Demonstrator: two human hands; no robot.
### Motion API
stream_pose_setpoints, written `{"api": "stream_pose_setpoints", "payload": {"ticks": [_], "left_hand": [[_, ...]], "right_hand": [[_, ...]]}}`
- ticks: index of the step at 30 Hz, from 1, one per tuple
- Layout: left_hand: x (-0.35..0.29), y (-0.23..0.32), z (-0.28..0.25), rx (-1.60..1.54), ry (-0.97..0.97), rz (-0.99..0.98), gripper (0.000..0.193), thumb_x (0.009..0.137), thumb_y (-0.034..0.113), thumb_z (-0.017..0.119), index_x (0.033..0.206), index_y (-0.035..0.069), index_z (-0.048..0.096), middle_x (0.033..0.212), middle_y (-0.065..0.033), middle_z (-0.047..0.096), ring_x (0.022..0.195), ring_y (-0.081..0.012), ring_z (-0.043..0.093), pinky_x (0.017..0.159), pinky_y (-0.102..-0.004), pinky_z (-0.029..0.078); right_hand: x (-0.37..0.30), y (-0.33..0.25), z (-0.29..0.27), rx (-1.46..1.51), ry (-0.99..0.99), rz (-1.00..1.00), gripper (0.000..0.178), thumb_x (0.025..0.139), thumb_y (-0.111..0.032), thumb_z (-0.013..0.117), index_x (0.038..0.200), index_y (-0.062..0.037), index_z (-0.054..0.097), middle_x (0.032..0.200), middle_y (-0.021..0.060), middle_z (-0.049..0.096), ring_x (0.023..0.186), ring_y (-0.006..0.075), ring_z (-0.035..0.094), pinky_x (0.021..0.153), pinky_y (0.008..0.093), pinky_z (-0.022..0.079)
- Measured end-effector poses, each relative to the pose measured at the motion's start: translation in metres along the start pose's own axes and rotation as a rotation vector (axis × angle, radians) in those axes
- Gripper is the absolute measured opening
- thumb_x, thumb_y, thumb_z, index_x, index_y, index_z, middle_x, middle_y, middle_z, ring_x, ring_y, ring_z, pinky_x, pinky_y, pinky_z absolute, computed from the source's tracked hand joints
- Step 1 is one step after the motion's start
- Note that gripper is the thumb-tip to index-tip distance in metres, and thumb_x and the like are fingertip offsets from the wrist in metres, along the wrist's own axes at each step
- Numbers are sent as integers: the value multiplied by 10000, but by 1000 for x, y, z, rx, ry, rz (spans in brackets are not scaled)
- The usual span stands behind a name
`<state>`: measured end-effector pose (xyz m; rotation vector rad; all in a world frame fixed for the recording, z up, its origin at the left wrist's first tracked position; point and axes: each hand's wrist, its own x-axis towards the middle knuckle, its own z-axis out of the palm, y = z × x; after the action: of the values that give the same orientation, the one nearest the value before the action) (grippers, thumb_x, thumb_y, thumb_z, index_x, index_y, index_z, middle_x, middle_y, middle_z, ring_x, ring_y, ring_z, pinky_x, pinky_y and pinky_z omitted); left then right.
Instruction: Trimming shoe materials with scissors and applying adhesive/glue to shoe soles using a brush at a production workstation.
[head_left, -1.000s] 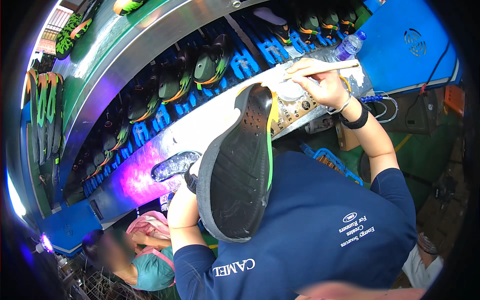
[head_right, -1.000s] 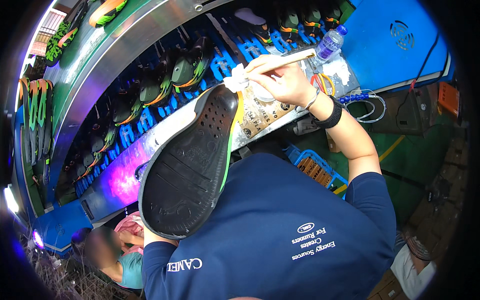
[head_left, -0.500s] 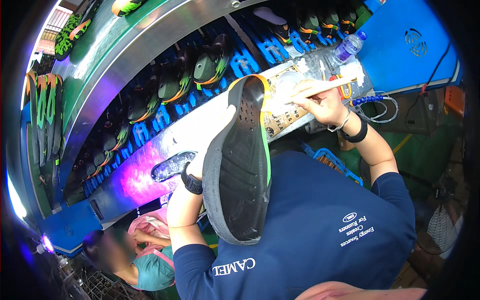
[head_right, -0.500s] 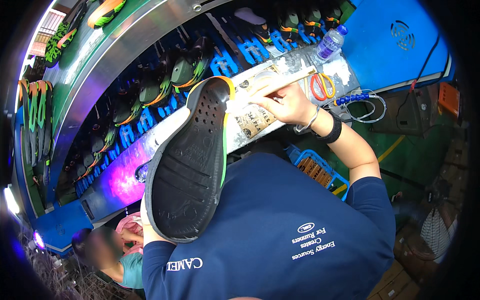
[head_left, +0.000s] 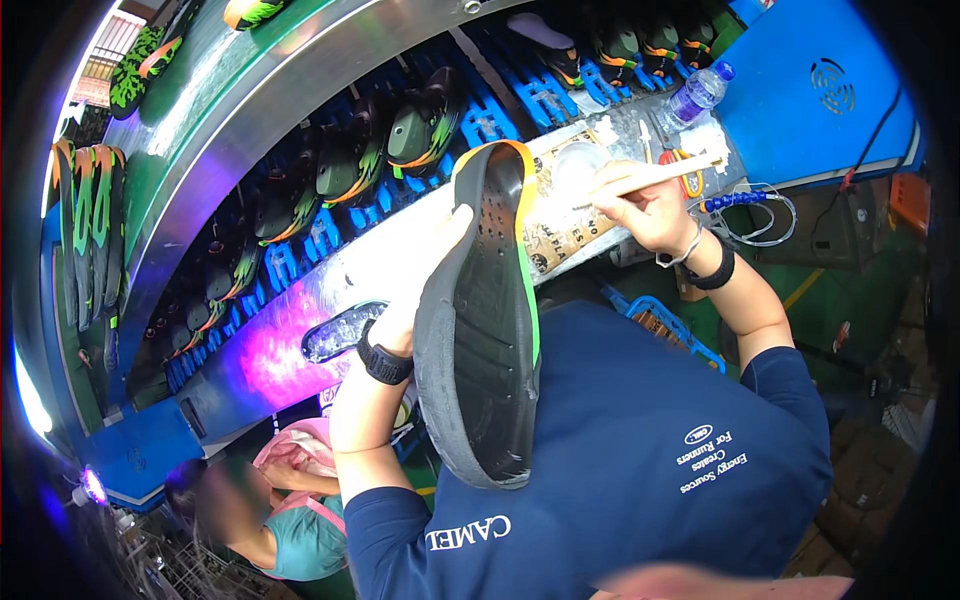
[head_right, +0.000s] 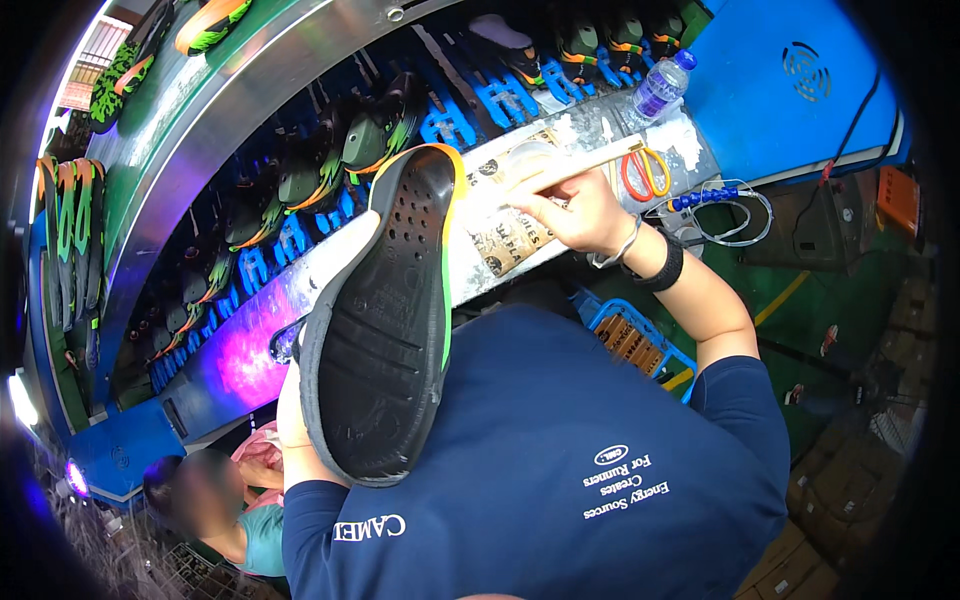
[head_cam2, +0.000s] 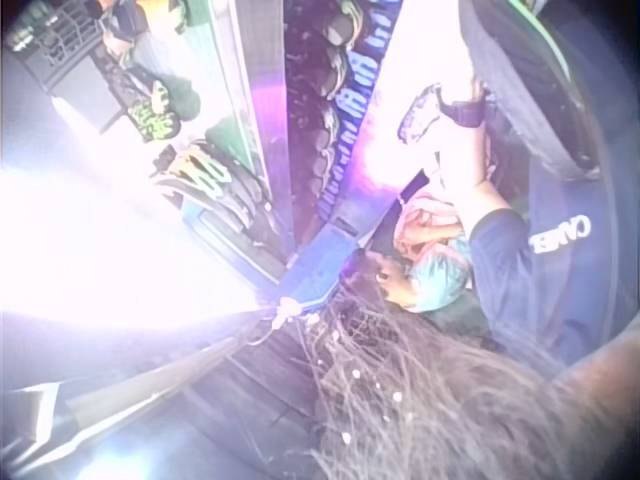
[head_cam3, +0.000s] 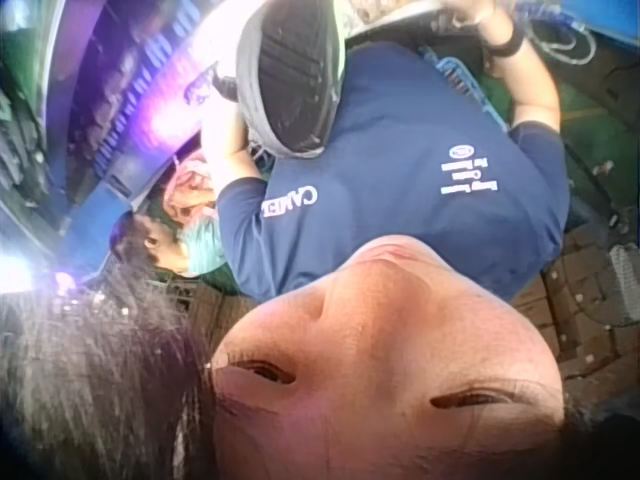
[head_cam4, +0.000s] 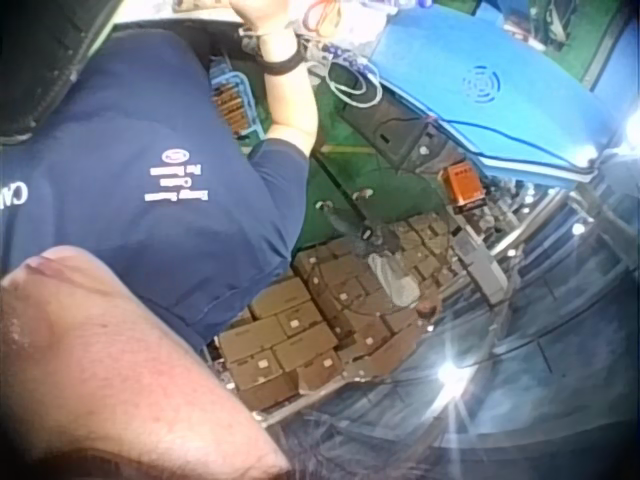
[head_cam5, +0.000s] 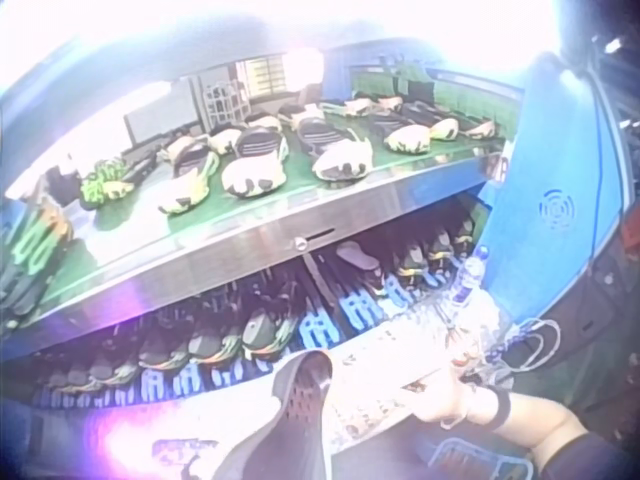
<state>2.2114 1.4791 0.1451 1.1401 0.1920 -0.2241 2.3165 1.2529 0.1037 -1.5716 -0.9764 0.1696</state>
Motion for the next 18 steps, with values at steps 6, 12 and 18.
{"api": "stream_pose_setpoints", "payload": {"ticks": [6, 12, 18], "left_hand": [[-2, 0, 2, 16, -1, -3, 560, 839, 327, 474, 1237, -27, 301, 1126, -167, 427, 957, -223, 482, 804, -323, 426], [-4, 2, 2, 35, 8, 5, 558, 840, 326, 472, 1238, -25, 300, 1129, -163, 427, 961, -220, 481, 810, -322, 423], [-5, 4, 3, 54, 14, 9, 557, 841, 326, 470, 1240, -24, 300, 1133, -160, 426, 966, -218, 479, 815, -322, 421]], "right_hand": [[7, -2, -3, 233, 65, 196, 107, 782, 5, 523, 872, 42, 567, 805, 72, 544, 596, 79, 488, 513, 178, 385], [-1, 4, 1, 134, 61, 90, 109, 795, -2, 506, 875, 49, 561, 834, 84, 534, 601, 79, 488, 508, 184, 401], [13, 6, 4, 248, 96, 154, 98, 778, 5, 523, 853, 46, 571, 845, 97, 554, 648, 101, 521, 543, 193, 420]]}}
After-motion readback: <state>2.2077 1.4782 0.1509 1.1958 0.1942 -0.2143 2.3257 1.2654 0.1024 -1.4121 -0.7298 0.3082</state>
